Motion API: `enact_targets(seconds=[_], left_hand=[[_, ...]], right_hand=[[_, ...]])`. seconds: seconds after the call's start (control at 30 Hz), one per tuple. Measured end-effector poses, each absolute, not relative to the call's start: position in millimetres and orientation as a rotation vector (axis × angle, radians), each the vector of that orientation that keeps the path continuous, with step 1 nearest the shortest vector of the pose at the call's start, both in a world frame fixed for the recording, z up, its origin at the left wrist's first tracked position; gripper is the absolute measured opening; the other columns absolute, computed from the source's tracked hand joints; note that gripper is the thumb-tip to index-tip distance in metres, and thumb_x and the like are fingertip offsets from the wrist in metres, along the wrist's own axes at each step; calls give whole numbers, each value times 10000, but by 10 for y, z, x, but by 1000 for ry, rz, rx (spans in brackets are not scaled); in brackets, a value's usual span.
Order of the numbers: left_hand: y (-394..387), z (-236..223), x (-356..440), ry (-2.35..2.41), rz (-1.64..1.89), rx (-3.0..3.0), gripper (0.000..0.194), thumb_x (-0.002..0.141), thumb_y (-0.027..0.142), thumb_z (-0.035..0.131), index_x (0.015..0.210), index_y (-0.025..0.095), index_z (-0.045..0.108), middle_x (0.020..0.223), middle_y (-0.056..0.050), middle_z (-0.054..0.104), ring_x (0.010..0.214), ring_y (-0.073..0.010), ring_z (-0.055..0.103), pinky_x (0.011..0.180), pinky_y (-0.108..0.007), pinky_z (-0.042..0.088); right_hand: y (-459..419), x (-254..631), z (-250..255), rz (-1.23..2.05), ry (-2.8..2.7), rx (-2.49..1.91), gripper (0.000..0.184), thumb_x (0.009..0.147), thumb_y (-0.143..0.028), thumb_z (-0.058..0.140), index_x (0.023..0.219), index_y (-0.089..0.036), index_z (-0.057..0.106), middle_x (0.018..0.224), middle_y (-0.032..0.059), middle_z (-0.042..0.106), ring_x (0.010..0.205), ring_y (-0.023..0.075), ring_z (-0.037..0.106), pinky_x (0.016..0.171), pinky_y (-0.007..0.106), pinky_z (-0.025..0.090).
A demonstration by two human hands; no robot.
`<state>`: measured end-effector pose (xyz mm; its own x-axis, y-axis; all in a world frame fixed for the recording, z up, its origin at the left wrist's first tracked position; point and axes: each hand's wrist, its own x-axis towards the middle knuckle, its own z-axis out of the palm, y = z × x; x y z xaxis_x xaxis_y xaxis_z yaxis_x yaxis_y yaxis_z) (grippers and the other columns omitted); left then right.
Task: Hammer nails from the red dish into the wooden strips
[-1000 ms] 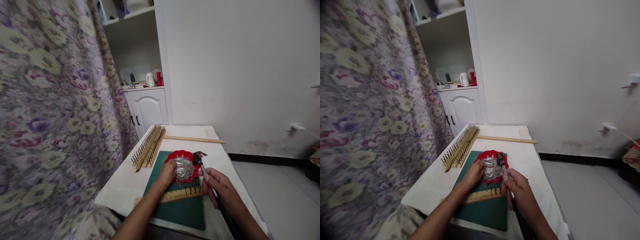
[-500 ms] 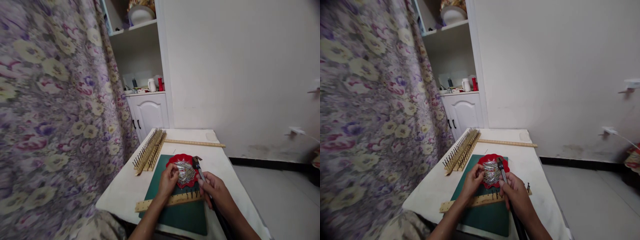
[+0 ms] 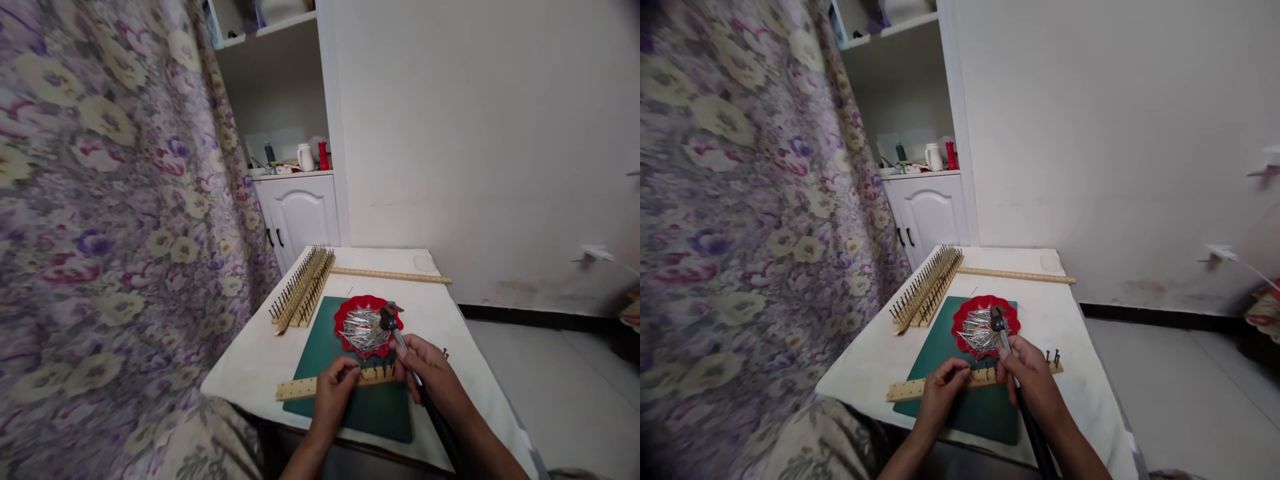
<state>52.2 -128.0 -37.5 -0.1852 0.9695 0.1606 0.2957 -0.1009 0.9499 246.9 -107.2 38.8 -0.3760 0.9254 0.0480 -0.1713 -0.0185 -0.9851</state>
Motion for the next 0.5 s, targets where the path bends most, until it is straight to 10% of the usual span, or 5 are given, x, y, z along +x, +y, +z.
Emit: enact_targets(seconds=[0.5], left_hand=[[-1279,-391,586,1590,1205,1691,150,803,252,539,756,181,663,729,-12,634,701,-158,573,631,-222,408]], right_hand=[[-1132,2425,376,1601,-1368,-863,254,829,-437,545,821,-184,525,535,-60,613,252,60,404,303,179,228]])
